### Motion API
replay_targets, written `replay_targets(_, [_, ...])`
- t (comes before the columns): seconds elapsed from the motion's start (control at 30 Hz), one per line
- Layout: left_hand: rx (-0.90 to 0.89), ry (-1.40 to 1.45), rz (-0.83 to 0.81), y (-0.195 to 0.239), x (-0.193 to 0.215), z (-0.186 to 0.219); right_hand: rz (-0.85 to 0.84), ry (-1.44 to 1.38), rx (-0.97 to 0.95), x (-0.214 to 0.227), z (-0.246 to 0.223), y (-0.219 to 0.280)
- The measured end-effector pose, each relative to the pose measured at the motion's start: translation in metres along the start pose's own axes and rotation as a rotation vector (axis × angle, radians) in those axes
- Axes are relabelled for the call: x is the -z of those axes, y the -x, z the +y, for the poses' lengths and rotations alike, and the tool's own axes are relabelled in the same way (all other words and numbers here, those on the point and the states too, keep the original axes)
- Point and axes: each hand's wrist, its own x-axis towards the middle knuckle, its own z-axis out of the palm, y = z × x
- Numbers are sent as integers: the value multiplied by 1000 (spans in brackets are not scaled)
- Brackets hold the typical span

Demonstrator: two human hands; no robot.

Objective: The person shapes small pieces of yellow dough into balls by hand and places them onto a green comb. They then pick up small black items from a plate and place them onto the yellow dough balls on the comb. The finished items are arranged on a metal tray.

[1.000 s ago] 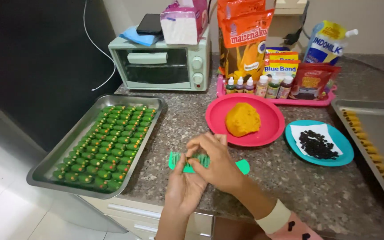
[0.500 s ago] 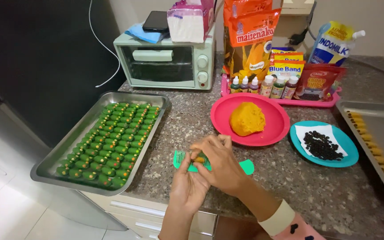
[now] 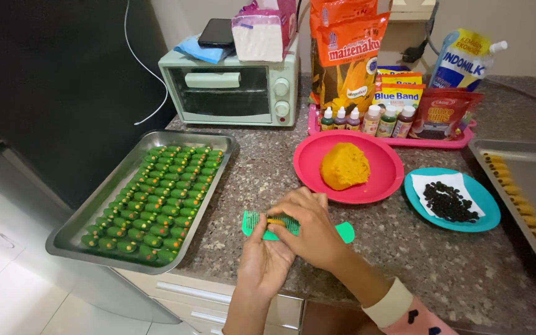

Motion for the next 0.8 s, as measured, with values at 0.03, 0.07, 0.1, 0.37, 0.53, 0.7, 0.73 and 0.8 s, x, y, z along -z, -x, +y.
replay_targets(0.03, [-3, -14, 15, 1, -2, 0, 0, -17, -3, -1, 0, 0])
replay_targets(0.07, [-6, -28, 30, 3, -5, 0, -1, -34, -7, -2, 0, 0])
replay_targets(0.1, [-5, -28, 29, 2, -5, 0, 0, -33, -7, -2, 0, 0])
replay_targets(0.37, [-60, -61, 12, 0, -6, -1, 109, -165, -82, 9, -2, -7])
replay_targets(0.53, [-9, -70, 39, 12, -22, 0, 51, -79, -105, -3, 1, -1])
replay_targets(0.7, [24, -16, -5, 5, -12, 0, 22, -84, -70, -2, 0, -1])
replay_targets(0.73, [-4, -42, -26, 0, -5, -1, 45, -76, -99, 1, -1, -2])
replay_targets(0.8, [-32, -70, -46, -3, -1, -1, 69, -69, -128, 4, -2, -1])
